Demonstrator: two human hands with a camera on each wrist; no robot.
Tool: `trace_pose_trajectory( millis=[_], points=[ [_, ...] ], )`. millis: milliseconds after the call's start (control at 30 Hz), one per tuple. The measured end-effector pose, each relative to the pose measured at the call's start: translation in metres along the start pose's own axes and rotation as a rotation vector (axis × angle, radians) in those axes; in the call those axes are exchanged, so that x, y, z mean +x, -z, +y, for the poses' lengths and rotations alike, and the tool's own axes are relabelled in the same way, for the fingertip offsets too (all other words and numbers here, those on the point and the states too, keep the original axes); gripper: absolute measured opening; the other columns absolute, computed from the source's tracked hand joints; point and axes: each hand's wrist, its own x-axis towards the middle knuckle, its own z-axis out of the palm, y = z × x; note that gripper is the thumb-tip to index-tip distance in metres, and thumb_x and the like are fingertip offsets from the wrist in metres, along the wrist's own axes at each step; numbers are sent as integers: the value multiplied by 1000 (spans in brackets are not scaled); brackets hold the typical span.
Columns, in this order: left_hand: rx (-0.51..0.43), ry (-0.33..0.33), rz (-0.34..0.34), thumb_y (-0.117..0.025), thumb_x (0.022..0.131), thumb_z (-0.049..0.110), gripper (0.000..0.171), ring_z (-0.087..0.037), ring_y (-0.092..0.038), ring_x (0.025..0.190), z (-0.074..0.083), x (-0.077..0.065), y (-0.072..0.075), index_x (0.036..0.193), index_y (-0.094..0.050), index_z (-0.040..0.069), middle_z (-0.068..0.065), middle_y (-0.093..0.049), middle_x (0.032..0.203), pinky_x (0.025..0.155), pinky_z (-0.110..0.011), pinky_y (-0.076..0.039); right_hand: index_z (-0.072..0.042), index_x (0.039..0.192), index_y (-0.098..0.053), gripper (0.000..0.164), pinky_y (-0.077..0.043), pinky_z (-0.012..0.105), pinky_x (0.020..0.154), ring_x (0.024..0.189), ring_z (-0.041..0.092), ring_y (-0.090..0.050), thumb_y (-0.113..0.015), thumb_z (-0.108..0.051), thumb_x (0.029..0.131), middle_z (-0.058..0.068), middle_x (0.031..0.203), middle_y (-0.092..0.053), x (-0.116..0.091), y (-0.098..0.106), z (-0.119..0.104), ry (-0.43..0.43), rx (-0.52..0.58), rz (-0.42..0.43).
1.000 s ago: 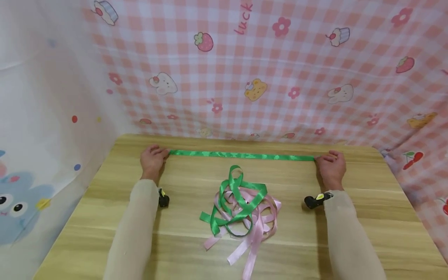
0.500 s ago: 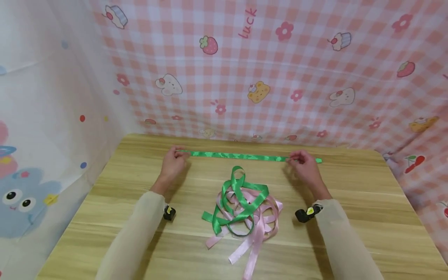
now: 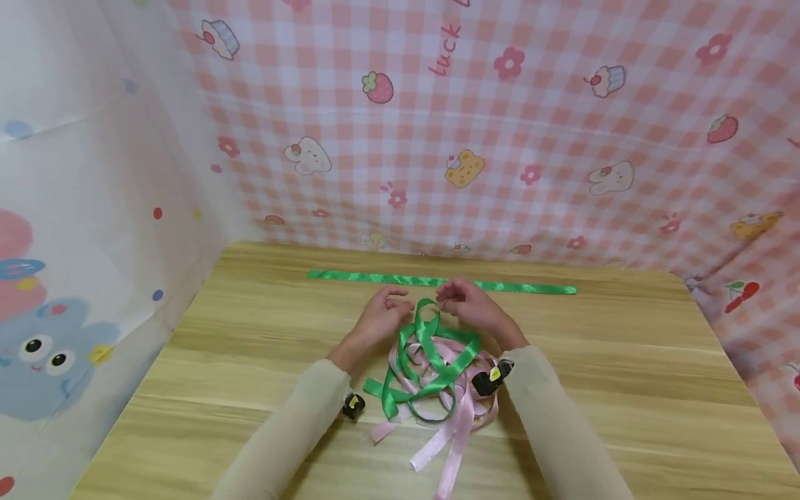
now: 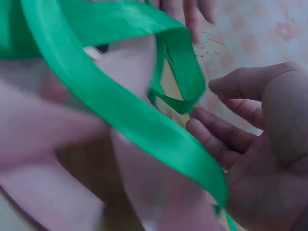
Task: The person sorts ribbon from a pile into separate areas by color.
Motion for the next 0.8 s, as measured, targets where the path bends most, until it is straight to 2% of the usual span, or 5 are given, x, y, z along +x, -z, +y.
trace_pose_trajectory(
  millis=[167,400,500,633,800],
  points=[
    [15,92,-30,-66,96,25,53,-21,-67,97,-2,-1,-12,140,-43,6,-11,-71,110,88,-36,-51,1,127,-52,31,-51,35,83,110,32,-62,-55,-6,97,23,123,-63,3,-11,-4,-74,6,-41],
    [-144,107,-107,-69,93,17,57,-22,-68,93,2,-10,-10,142,-41,5,-13,-69,109,79,-29,-54,1,121,-51,29,-45,28,65,76,22,-58,-55,-4,93,18,93,-68,-9,-8,-18,-86,31,-69],
    [-156,82,-163,-70,93,17,57,-21,-66,93,10,-20,-5,142,-44,8,-11,-68,106,83,-31,-52,0,121,-51,28,-50,34,71,75,25,-58,-56,-6,94,14,86,-63,-20,-3,-26,-62,110,-98],
    [-59,10,-201,-72,91,18,51,-19,-64,87,19,-38,4,137,-50,12,-6,-69,92,86,-36,-47,-4,121,-50,26,-53,46,83,82,37,-62,-55,-5,95,14,91,-60,-37,6,-41,18,172,-165],
    [91,-137,-155,-77,87,16,45,-25,-65,83,37,-58,11,127,-56,17,-2,-70,86,76,-35,-49,-6,123,-49,26,-54,38,67,67,31,-58,-54,-4,98,19,101,-58,-57,22,-65,144,92,-268]
  ],
)
